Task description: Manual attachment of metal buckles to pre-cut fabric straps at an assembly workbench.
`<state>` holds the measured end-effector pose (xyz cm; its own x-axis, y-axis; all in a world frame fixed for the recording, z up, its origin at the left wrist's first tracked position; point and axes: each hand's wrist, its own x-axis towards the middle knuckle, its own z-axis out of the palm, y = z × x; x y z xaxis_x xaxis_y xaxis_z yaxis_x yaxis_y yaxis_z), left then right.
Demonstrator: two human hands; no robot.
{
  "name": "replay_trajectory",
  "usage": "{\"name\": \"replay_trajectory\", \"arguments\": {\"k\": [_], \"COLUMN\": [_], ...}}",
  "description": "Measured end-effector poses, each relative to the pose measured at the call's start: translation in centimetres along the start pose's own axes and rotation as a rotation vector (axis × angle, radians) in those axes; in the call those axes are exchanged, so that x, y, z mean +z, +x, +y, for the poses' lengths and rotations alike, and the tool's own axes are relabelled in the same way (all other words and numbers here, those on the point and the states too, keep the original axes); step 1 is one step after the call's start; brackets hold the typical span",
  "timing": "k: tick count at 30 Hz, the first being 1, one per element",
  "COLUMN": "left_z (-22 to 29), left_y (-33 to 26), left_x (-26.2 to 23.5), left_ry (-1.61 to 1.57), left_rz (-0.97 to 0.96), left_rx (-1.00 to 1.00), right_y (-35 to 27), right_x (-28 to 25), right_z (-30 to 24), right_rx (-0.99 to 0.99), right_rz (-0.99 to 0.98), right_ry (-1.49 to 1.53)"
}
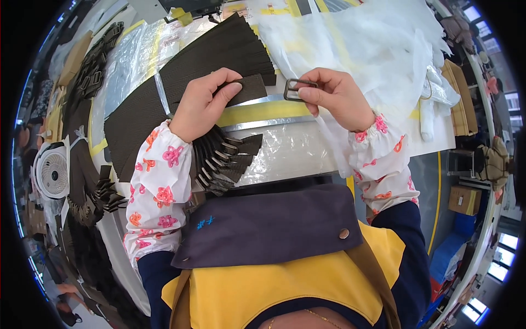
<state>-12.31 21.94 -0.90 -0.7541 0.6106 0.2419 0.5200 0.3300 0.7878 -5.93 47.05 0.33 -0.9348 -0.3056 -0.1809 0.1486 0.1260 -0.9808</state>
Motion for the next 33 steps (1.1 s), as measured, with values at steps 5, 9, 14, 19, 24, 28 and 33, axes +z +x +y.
{"name": "replay_trajectory", "arguments": {"k": [5,9,14,19,24,28,33], "left_z": [-0.2,-0.1,-0.8,0.2,0.7,1.7,1.4], "left_y": [-0.2,-0.6,-0.7,-0.9,-1.1,-1.7,-3.1], "left_x": [0.1,0.5,0.7,0.2,-0.9,-1.3,-2.7], "left_ry": [-0.093,-0.157,-0.185,-0.277,0.15,0.176,0.045], "left_rz": [0.103,0.189,0.134,0.136,0.184,0.176,0.024], "left_rx": [-0.035,-0.024,-0.004,0.003,0.23,0.273,-0.031], "right_y": [2.7,4.3,5.1,5.0,5.2,6.5,6.9], "right_x": [4.0,5.2,6.9,7.0,7.3,8.0,8.6], "right_z": [-0.2,1.1,2.6,2.0,1.0,2.3,2.3], "right_rx": [-0.175,-0.091,-0.005,-0.042,-0.137,-0.26,-0.079], "right_rz": [0.211,0.075,-0.013,0.083,0.168,0.22,-0.022], "right_ry": [0.616,0.691,0.803,0.497,0.193,-0.12,0.034]}}
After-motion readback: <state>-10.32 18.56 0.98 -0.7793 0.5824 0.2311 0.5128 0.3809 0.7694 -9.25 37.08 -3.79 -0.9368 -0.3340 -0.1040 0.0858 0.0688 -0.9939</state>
